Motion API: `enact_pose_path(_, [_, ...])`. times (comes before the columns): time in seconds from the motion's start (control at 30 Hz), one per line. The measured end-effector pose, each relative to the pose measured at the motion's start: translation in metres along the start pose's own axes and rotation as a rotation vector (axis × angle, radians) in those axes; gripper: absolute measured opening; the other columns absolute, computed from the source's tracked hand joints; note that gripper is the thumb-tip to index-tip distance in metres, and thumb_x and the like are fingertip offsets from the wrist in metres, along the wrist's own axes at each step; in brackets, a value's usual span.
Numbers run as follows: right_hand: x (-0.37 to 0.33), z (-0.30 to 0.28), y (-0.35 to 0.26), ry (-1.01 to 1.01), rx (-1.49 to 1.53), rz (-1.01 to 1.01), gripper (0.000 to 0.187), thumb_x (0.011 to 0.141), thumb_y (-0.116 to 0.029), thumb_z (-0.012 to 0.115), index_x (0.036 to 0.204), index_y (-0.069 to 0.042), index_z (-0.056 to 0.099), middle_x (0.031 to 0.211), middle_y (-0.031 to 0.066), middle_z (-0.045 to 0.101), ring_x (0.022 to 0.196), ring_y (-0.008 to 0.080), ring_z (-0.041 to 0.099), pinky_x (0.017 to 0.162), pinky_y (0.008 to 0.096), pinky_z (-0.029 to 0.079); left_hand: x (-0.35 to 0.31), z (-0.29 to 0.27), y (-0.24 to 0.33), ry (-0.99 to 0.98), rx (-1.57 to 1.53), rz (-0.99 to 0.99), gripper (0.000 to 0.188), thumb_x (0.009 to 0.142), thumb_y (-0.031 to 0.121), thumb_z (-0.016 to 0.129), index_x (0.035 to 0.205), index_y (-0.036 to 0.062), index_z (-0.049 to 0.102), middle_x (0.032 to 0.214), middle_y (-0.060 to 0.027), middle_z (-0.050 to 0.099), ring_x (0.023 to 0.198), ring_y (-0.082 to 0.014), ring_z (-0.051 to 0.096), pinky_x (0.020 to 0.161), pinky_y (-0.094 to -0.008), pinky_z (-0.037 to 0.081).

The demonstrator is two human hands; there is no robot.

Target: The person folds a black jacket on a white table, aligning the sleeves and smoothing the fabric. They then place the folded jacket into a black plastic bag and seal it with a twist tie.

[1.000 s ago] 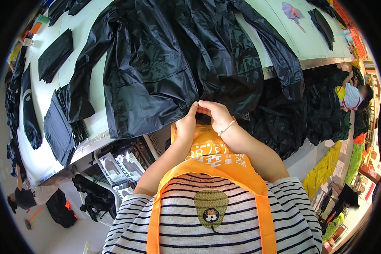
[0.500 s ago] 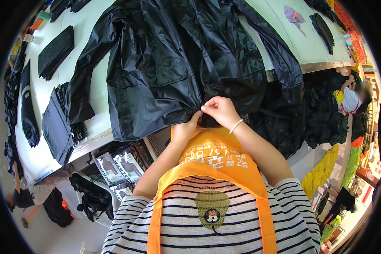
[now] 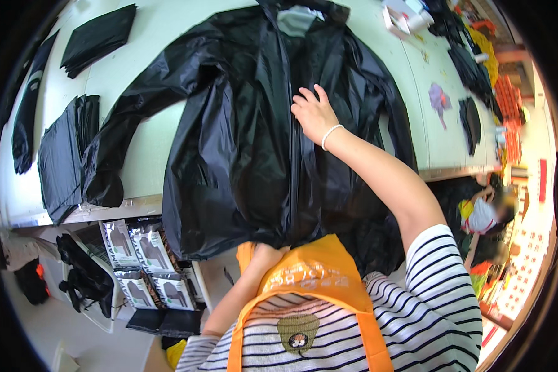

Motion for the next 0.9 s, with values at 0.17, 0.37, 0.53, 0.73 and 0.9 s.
enact_pose_path(0.17, [0.067, 0.056, 0.068, 0.228, 0.354, 0.413, 0.008, 0.079, -0.013, 0.067, 0.085, -0.01, 0.065, 0.126, 0.0153, 0.051, 0.118, 0.0366, 0.046, 0.098, 0.0447, 0.04, 0.016, 0.033, -0.032, -0.065, -0.004, -0.284, 0.085, 0.072, 0.028, 0.08, 0.14, 0.0014, 0.037, 0.145, -0.0199, 0.036, 0.137, -0.0321, 0.029, 0.112, -0.0328, 0.024])
enact_pose_path(0.37, [0.132, 0.075, 0.169, 0.398, 0.269, 0.518, 0.009, 0.081, -0.021, 0.066, 0.081, -0.013, 0.065, 0.097, 0.0057, 0.059, 0.095, 0.0284, 0.057, 0.076, 0.0421, 0.048, 0.015, 0.095, -0.041, 0.06, 0.136, -0.537, 0.086, 0.07, 0.04, 0.077, 0.14, 0.006, 0.039, 0.139, -0.0216, 0.044, 0.127, -0.0344, 0.045, 0.105, -0.0362, 0.038])
enact_pose_path(0.53, [0.153, 0.083, 0.201, 0.432, 0.446, 0.256, 0.009, 0.076, -0.018, 0.071, 0.074, -0.011, 0.066, 0.096, 0.0053, 0.058, 0.094, 0.0273, 0.057, 0.077, 0.0404, 0.049, 0.053, 0.118, -0.04, -0.08, 0.157, -0.722, 0.083, 0.073, 0.057, 0.068, 0.134, 0.0051, 0.048, 0.127, -0.0199, 0.056, 0.115, -0.035, 0.055, 0.096, -0.0387, 0.045])
enact_pose_path(0.73, [0.13, 0.138, 0.196, 0.468, 1.306, 0.838, 0.032, 0.075, -0.012, 0.076, 0.101, 0.0, 0.062, 0.087, 0.0106, 0.067, 0.076, 0.0193, 0.065, 0.072, 0.0309, 0.051, 0.069, 0.04, 0.078, -0.497, 0.311, -0.458, 0.072, 0.08, 0.068, 0.055, 0.113, 0.0045, 0.065, 0.109, -0.0192, 0.066, 0.104, -0.0302, 0.062, 0.088, -0.0368, 0.049])
enact_pose_path(0.9, [0.126, 0.111, 0.179, 0.513, 1.42, 0.772, 0.021, 0.08, -0.01, 0.071, 0.096, 0.004, 0.069, 0.082, 0.0106, 0.071, 0.071, 0.014, 0.065, 0.07, 0.0267, 0.051, 0.151, -0.072, 0.247, -0.108, -0.249, 0.137, 0.036, 0.093, 0.027, 0.061, 0.115, -0.0016, 0.062, 0.103, -0.0109, 0.067, 0.095, -0.0175, 0.063, 0.086, -0.0316, 0.05])
Point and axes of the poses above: each hand's wrist, its own x-axis towards the middle knuckle, its own z-axis out of the palm, y = z × x, the point moved 1 cm from there along x, towards the middle knuckle
